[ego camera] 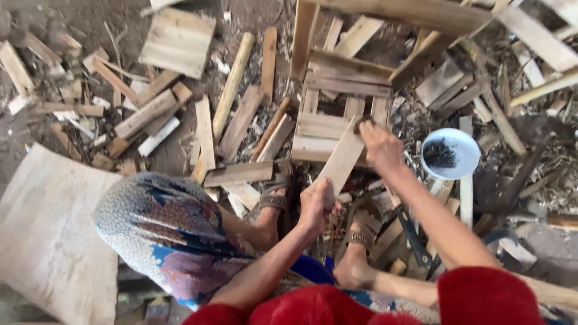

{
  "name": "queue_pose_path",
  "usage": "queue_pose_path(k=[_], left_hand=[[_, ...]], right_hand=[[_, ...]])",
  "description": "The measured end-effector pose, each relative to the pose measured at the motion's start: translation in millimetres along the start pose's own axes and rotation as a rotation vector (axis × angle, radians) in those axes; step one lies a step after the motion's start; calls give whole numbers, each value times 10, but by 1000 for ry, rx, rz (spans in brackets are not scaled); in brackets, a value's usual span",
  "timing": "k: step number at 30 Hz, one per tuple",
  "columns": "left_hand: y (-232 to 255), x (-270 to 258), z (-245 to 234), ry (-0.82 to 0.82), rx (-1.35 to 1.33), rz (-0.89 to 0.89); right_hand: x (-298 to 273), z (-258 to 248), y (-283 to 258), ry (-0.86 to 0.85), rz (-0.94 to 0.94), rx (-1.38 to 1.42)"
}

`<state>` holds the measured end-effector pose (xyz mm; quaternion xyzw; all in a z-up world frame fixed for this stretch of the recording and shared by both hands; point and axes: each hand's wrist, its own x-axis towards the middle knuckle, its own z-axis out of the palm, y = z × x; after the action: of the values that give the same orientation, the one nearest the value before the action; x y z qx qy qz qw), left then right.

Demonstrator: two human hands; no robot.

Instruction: The person sits on a low stool in a woodworking area and sands wooden slats with a sanding block, rubbing the surfaces and edges of each slat. They fit sanded slats onto the seat of a wooden stool frame and briefly check a pink timer during the work.

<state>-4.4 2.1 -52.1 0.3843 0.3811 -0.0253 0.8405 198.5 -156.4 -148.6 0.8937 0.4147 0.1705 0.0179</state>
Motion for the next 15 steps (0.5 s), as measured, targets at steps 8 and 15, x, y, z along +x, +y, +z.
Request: queue_pose_path(k=[8, 15], left_hand=[[-168, 106, -45, 67, -141, -27], [-160, 96, -38, 90, -178, -21]], right_hand=[[174, -616, -199, 39, -22, 130], [-123, -236, -316, -12, -167, 36]])
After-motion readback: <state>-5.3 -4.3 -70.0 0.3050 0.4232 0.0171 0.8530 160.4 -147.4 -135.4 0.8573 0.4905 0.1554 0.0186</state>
